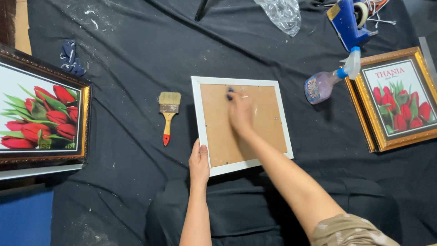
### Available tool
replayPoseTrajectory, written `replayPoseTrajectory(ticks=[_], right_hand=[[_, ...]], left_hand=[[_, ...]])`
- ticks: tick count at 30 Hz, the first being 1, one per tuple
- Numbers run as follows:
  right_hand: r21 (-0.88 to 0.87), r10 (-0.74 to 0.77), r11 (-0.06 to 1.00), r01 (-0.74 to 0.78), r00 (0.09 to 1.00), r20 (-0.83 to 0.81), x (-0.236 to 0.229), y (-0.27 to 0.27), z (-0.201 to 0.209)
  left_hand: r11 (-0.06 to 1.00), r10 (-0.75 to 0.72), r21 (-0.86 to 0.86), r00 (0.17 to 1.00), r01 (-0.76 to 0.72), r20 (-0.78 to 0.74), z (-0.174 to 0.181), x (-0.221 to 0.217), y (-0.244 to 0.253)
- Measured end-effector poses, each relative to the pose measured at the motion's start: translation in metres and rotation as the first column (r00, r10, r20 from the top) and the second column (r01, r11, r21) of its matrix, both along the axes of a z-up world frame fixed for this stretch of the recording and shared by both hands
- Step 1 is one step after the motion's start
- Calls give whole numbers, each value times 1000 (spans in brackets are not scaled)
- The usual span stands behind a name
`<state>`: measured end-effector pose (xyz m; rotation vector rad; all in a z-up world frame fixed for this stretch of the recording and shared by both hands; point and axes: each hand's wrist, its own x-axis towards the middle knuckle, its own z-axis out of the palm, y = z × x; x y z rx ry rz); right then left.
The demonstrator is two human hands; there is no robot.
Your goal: Cleaning and dusting picture frames using a cloth and a brush in an art framing workshop.
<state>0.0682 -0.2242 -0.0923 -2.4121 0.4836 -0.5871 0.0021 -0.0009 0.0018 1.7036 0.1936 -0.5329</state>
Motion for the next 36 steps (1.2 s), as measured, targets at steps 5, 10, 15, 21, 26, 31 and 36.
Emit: replayPoseTrajectory(ticks=[5, 10, 15, 21, 26, 31, 36], right_hand=[[16, 271, 962, -272, 962, 27, -15, 59, 73], [-80, 140, 985, -150, 983, -118, -46, -8, 46], [-109, -220, 973, 205, 964, -147, -52, -41, -29], [-47, 258, 964, -260, 965, -45, -52, 82, 80], [-89, 86, 991, -98, 988, -129, -84, 0, 72], [-352, -371, 890, 290, 910, -187, -144, -93, -28], [-159, -91, 985, 59, 975, -203, -128, -36, 19]], left_hand=[[1000, -17, 21, 1000, 17, 16, -12, -2, 2], [1000, -5, 11, 1000, 4, 22, -3, -2, 1], [999, -12, 31, 999, 11, 35, 3, -1, -1], [998, -18, 61, 999, 16, 37, -4, 0, 2], [999, 1, 44, 999, -3, 46, 5, -1, -2], [999, 4, 31, 999, -6, 52, 9, -3, -3], [999, -3, 32, 998, 1, 55, 10, 0, -3]])
